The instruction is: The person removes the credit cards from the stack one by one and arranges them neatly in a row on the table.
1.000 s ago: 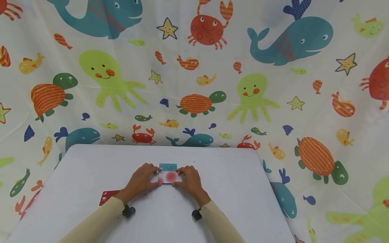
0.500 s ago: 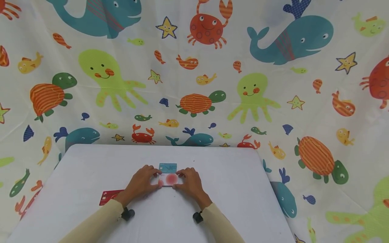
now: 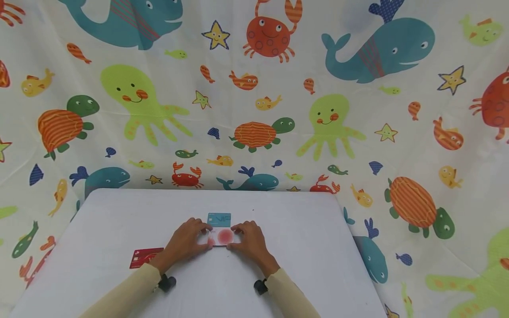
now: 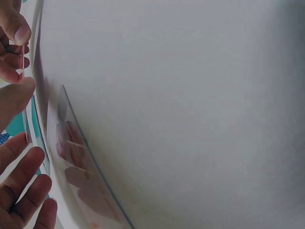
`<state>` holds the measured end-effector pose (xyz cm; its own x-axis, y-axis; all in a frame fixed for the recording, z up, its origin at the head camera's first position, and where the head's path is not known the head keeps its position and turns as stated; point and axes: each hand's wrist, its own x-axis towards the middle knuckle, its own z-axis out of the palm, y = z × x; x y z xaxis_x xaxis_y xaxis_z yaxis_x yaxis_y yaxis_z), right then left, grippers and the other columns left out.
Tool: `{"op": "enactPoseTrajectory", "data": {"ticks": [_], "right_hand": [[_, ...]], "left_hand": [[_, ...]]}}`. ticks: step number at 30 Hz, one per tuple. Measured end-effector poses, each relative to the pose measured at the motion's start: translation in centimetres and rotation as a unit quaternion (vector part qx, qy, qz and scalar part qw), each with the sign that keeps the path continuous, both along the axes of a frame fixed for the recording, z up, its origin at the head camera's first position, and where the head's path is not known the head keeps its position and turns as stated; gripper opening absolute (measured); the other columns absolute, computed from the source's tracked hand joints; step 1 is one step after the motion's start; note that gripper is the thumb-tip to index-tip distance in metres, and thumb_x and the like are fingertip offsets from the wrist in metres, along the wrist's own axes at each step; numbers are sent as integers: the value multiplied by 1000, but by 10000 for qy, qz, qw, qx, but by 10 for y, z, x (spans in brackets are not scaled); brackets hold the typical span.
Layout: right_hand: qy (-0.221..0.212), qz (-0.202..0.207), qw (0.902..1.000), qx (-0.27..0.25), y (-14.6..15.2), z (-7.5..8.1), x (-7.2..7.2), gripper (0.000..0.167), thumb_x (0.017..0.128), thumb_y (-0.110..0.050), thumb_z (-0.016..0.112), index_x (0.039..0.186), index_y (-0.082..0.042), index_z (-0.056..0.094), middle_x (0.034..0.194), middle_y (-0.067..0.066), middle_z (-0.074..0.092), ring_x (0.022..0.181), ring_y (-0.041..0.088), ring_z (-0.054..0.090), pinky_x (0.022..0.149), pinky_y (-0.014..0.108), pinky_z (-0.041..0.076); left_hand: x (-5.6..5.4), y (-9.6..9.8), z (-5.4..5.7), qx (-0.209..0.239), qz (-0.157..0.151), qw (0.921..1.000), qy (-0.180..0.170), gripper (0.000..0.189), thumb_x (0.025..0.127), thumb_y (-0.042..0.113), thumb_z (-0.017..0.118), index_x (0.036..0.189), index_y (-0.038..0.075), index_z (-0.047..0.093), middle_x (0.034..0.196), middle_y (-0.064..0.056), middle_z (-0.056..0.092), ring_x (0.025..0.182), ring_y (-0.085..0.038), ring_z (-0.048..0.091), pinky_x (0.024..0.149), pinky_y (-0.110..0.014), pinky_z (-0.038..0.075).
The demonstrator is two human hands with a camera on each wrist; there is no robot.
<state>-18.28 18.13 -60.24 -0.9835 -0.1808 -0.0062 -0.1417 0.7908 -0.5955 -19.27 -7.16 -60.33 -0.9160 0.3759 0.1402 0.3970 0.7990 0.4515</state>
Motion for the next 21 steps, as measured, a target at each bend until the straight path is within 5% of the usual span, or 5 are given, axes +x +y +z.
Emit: {"op": "enactPoseTrajectory", "data": {"ticks": [21], "right_hand": [[96,112,9999,-1,0,-1,9,49,80,-45,94,123,-30,77,103,-12,70,100,8,58,90,33,55]], "left_hand": [[9,-5,1,58,-87,9997,223,53,71,43,98,117,25,78,96,9,73,91,-7,63,87,-35,63]]}}
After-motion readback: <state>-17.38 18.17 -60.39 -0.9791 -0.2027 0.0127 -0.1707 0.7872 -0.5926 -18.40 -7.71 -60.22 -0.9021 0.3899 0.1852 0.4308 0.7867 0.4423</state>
